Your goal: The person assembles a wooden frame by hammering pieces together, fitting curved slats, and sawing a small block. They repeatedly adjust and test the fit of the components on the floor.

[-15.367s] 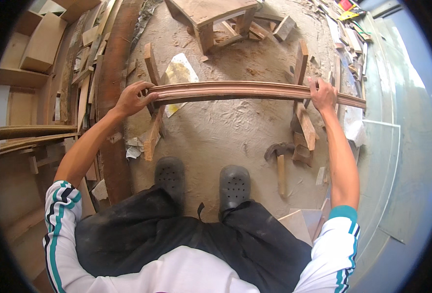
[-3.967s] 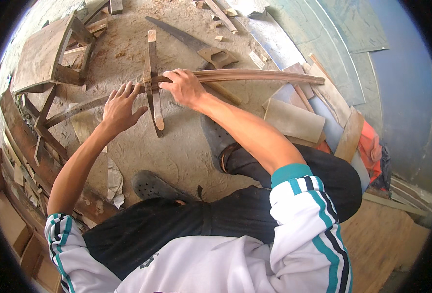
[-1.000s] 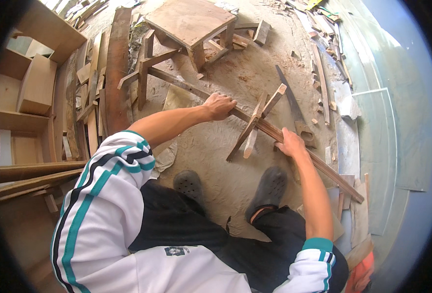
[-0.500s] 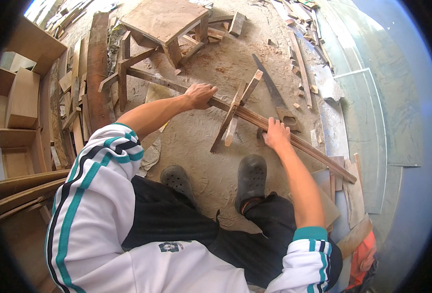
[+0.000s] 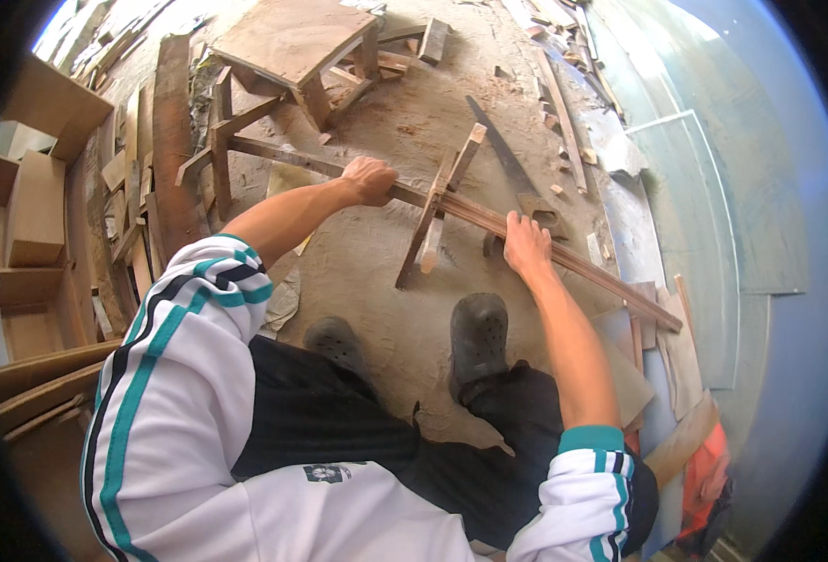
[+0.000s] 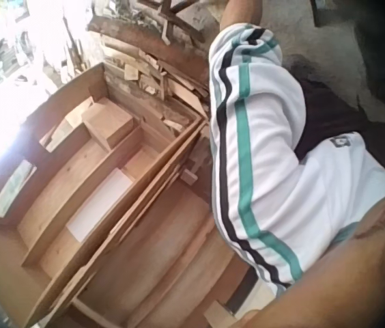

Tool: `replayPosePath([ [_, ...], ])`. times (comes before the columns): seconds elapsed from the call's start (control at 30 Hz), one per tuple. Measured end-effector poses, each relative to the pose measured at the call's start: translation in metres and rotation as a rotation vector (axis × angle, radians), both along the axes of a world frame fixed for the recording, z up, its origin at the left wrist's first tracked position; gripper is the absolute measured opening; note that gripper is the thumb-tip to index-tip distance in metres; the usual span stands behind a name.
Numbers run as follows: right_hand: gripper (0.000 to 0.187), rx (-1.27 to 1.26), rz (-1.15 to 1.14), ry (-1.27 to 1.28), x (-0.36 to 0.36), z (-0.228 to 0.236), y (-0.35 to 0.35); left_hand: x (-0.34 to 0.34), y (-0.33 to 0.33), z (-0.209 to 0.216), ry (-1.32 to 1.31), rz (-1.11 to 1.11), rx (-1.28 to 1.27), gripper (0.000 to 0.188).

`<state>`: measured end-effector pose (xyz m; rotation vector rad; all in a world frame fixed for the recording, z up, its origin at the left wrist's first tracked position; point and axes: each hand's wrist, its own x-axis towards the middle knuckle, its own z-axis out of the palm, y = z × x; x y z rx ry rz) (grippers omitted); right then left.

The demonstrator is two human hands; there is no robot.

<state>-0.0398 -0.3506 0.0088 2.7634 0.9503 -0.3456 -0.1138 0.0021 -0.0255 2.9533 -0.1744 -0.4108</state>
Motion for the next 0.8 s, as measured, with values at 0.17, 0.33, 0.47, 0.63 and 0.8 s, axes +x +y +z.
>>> replayPosePath([
  [0.17, 0.038, -0.011, -0.005, -0.083, 0.021, 0.047, 0.001, -0.002, 0.0, 0.01, -0.021, -0.015, -0.016, 0.019],
  [0.33, 0.035, -0.004, -0.192, -0.149, 0.073, 0.086, 0.006, -0.01, 0.002, 0.031, -0.11, 0.019, -0.062, 0.021],
  [0.47, 0.038, -0.115, -0.148, -0.038, 0.094, 0.12, 0.017, -0.013, 0.017, 0.06, -0.251, 0.041, -0.107, 0.024],
  [0.63, 0.041, -0.37, 0.014, 0.101, 0.117, 0.099, 0.02, 0.012, 0.034, 0.135, -0.509, 0.206, -0.267, 0.022],
  [0.8, 0.049, -0.535, 0.036, 0.221, 0.111, 0.037, 0.039, 0.029, 0.075, 0.207, -0.904, 0.501, -0.521, 0.026],
])
